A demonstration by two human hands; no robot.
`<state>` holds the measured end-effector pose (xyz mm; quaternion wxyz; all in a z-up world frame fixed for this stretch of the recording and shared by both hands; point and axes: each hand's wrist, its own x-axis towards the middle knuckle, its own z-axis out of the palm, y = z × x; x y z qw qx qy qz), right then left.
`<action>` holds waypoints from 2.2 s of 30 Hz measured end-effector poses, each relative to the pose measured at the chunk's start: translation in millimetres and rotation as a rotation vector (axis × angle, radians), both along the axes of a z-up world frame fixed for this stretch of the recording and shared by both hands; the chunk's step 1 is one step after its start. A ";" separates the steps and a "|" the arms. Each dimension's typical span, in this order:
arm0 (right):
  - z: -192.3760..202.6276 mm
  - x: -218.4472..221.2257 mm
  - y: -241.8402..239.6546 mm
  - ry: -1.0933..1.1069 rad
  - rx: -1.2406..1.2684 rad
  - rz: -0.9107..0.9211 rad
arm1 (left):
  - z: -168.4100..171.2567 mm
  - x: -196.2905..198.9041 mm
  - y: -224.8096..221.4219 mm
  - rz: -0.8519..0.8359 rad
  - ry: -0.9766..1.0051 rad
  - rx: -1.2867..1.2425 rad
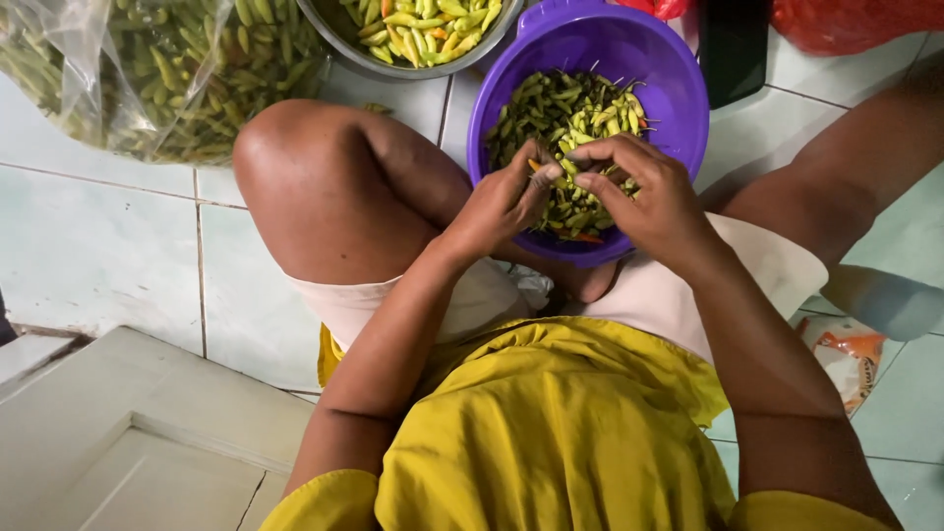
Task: Removing stems from green chilies and sorting them into a bowl while sitting on the floor.
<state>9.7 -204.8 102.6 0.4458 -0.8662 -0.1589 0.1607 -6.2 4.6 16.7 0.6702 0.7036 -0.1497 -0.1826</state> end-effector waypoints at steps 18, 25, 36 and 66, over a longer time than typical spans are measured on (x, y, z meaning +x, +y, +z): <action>-4.1 -7.8 -12.8 -0.025 -0.218 0.054 | -53.7 -11.9 -10.3 -0.161 -0.052 0.045; -11.1 -12.6 -9.6 -0.162 -0.299 0.158 | -45.1 -7.9 -5.9 -0.189 -0.044 0.031; -41.5 -36.8 -27.8 -0.143 -0.055 -0.036 | -6.8 -3.8 5.9 -0.281 0.201 -0.267; -119.0 38.2 -30.5 0.066 -0.716 0.017 | 16.2 5.4 10.9 -0.027 0.226 0.114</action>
